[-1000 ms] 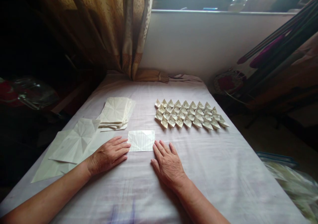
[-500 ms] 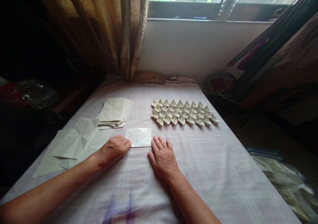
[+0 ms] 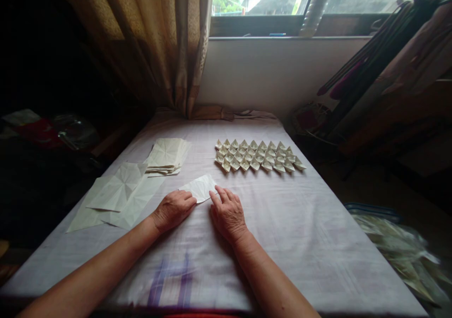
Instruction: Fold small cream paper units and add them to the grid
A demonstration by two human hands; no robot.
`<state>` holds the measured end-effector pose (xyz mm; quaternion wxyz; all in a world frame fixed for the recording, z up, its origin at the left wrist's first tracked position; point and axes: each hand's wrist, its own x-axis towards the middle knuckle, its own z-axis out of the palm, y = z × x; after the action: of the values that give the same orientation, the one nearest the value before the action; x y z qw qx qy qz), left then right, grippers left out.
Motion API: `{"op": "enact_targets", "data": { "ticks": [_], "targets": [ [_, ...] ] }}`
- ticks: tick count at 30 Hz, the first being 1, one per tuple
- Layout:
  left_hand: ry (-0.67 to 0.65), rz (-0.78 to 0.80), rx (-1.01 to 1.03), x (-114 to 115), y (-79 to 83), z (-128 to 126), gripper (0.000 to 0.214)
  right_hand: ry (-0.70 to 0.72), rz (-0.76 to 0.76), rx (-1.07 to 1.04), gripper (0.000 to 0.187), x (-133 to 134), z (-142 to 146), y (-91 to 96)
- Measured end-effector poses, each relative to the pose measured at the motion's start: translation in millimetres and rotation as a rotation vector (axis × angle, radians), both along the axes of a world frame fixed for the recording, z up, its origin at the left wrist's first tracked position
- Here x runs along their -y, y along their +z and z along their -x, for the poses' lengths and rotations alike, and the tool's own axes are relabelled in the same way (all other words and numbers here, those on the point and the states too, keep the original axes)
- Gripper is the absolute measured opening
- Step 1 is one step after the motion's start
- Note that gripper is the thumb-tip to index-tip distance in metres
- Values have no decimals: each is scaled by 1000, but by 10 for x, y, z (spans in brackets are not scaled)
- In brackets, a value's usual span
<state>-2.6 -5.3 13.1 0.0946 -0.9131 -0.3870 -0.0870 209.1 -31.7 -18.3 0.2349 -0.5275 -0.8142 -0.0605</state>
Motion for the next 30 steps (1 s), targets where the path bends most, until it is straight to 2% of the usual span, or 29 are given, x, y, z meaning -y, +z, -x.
{"op": "enact_targets", "data": {
  "ticks": [4,7,11,16,18,22,30],
  "targets": [
    [39,36,104,161,-55,-239,13,78,-3,-48,22,50,114,-1],
    [77,62,179,179,-82,-302,12,125,11,-92,14,45,149,-10],
    [46,105,253,118,-106,-203,9,170,11,-115,14,10,129,-40],
    [-22,167,344,22,-197,88,45,192,-8,-147,22,-2,85,-89],
    [-33,184,353,6,-243,172,49,205,-10,-153,23,4,79,-95],
    [-64,150,323,28,-294,219,46,195,7,-140,21,21,97,-63],
    [-97,15,296,135,-282,156,37,172,72,-50,24,39,149,58]
  ]
}}
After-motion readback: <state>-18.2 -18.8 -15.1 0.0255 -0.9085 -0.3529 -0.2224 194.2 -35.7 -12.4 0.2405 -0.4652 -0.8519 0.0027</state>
